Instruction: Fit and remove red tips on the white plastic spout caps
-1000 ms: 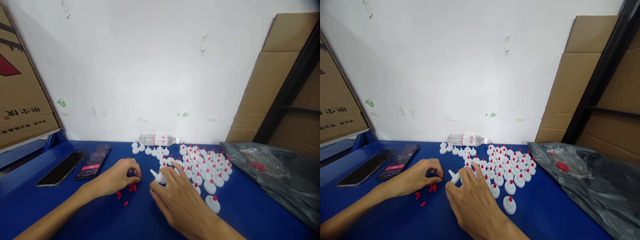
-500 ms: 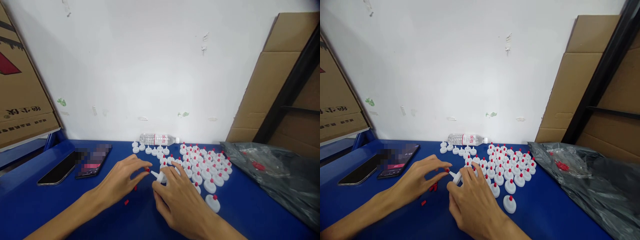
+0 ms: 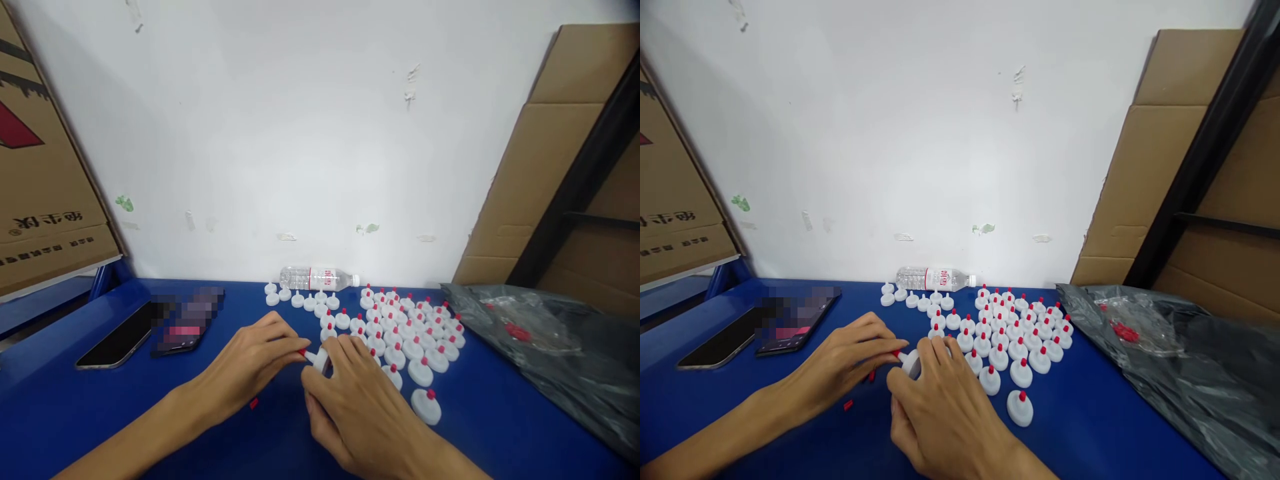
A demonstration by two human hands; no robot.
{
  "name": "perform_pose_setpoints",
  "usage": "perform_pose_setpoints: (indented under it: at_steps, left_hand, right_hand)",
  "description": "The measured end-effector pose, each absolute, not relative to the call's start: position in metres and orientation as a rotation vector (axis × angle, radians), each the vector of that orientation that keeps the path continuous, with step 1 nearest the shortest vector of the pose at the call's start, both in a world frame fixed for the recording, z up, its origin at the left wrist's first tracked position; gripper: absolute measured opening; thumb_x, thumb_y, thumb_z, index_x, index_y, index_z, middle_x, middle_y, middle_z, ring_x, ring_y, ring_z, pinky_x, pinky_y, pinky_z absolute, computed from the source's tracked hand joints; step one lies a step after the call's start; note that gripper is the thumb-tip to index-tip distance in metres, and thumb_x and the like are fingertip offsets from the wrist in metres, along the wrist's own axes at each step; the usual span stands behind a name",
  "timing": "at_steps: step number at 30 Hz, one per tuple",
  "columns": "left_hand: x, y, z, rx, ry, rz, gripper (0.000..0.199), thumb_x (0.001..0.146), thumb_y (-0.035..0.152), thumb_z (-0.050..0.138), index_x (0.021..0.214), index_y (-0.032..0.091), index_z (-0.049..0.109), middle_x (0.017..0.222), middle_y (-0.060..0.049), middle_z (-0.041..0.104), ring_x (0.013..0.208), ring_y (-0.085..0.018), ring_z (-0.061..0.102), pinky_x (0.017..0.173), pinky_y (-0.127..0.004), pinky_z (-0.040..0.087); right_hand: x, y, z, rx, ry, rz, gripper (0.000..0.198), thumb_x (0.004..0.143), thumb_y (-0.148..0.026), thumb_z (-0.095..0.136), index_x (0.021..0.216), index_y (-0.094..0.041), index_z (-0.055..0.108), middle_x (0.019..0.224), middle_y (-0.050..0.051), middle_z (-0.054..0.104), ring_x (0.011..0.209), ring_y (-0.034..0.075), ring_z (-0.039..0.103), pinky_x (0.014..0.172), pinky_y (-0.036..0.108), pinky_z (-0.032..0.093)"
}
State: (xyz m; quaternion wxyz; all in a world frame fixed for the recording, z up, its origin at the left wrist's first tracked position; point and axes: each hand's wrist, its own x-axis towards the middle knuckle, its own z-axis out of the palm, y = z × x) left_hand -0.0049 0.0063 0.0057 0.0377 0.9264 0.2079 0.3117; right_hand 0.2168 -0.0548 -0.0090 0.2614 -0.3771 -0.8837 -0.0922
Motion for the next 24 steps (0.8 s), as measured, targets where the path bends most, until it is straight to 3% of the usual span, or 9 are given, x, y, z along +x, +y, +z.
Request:
perform_pose_setpoints:
  at_steps: [4, 17, 24]
  left_hand:
    - [-0.002, 0.001, 0.006, 2.795, 0.653, 0.845, 0.017, 0.106, 0.016, 0.05, 0.112, 0.018, 0.066, 0.092, -0.005, 0.068, 0.082, -0.018, 0.052, 0.068, -0.028, 0.043]
    - [0.007, -0.019, 0.018, 2.522, 0.805, 0.615, 0.035, 0.109, 0.025, 0.037, 0.083, 0.019, 0.06, 0.079, -0.002, 0.059, 0.075, -0.017, 0.053, 0.069, -0.028, 0.041]
    - [0.002, -0.02, 0.006, 2.517, 0.832, 0.667, 0.033, 0.11, 0.035, 0.034, 0.093, 0.022, 0.059, 0.087, -0.001, 0.064, 0.08, -0.017, 0.058, 0.077, -0.027, 0.046]
  right_hand:
    - [0.214, -0.056, -0.013, -1.014, -2.375, -0.327, 0.002, 0.089, -0.021, 0.055, 0.089, -0.023, 0.054, 0.087, 0.006, 0.053, 0.084, 0.024, 0.047, 0.077, 0.037, 0.042]
    - [0.212, -0.053, -0.02, -0.981, -2.29, -0.524, 0.014, 0.078, -0.01, 0.054, 0.084, -0.023, 0.052, 0.081, 0.005, 0.052, 0.078, 0.023, 0.047, 0.07, 0.034, 0.04]
    - [0.207, -0.049, -0.031, -0.931, -2.256, -0.644, 0.01, 0.08, -0.016, 0.057, 0.086, -0.023, 0.052, 0.076, 0.004, 0.053, 0.074, 0.024, 0.049, 0.069, 0.035, 0.043]
